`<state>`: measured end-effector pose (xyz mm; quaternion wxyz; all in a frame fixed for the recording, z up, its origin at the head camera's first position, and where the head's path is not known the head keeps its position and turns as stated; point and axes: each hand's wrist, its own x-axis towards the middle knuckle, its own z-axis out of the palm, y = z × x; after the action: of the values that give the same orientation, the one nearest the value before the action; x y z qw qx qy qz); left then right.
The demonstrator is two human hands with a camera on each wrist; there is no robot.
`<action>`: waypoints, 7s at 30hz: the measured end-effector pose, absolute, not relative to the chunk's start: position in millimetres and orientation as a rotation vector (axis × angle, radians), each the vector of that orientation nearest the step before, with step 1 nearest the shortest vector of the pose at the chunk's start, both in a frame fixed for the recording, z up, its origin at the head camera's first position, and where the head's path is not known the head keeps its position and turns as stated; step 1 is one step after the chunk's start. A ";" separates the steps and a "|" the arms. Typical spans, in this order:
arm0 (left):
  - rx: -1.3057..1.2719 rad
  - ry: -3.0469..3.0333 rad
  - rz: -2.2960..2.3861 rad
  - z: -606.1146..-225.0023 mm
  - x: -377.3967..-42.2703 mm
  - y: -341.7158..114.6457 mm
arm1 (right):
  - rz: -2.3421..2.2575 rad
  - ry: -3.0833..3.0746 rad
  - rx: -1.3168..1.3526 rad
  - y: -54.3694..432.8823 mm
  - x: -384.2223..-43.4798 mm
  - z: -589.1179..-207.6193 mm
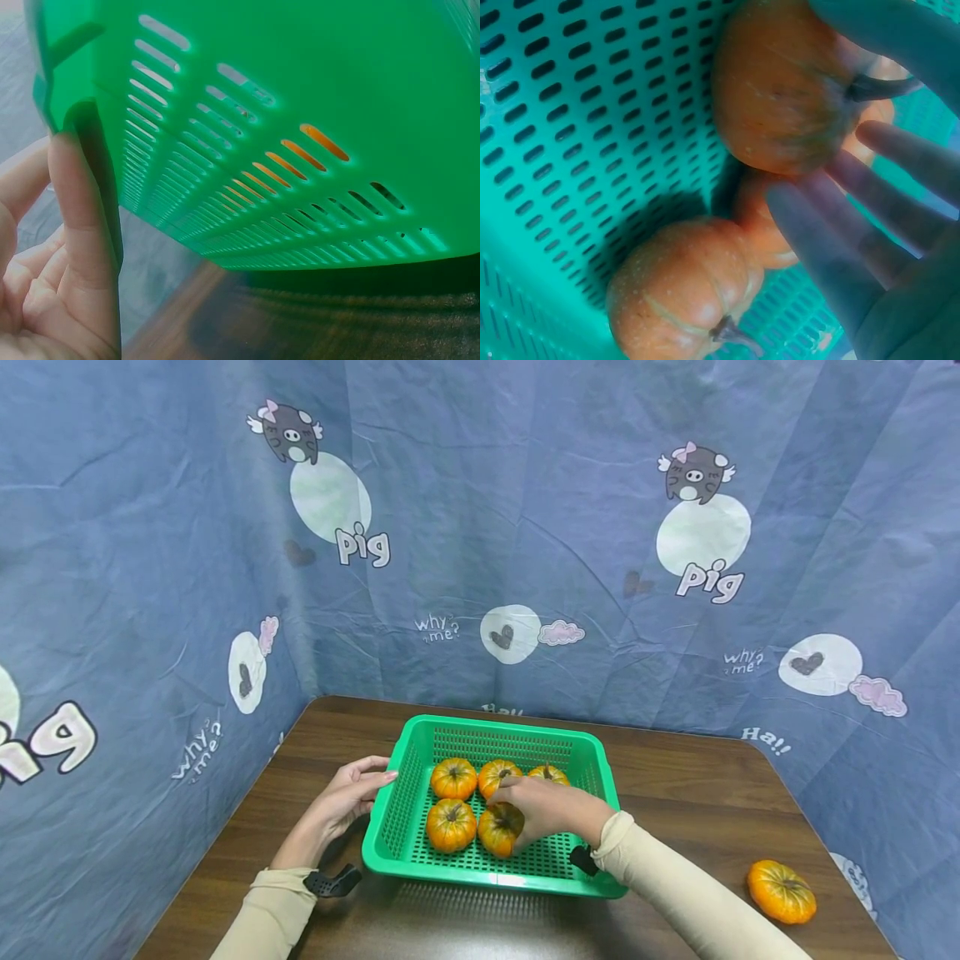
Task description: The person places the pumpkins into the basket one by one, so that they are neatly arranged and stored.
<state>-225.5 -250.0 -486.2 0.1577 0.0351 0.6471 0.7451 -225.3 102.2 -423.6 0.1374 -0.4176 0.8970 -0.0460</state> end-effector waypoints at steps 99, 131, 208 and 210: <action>0.106 1.858 2.127 -492.5 -228.4 -252.2 | -0.788 3.138 -0.666 347.6 -147.7 -410.2; 0.091 1.856 2.131 -491.8 -228.5 -252.0 | -0.877 2.877 0.106 454.0 -109.6 -473.2; 0.111 1.865 2.129 -492.4 -227.8 -252.1 | -1.115 2.968 -0.369 350.7 -142.7 -448.1; 0.111 1.872 2.126 -493.4 -228.3 -252.5 | -1.126 2.964 -0.418 345.6 -145.0 -444.5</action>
<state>-228.3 -252.5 -493.4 0.1528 0.0388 0.6526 0.7411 -145.0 345.6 -444.5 -0.0284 -0.1307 0.9265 -0.3518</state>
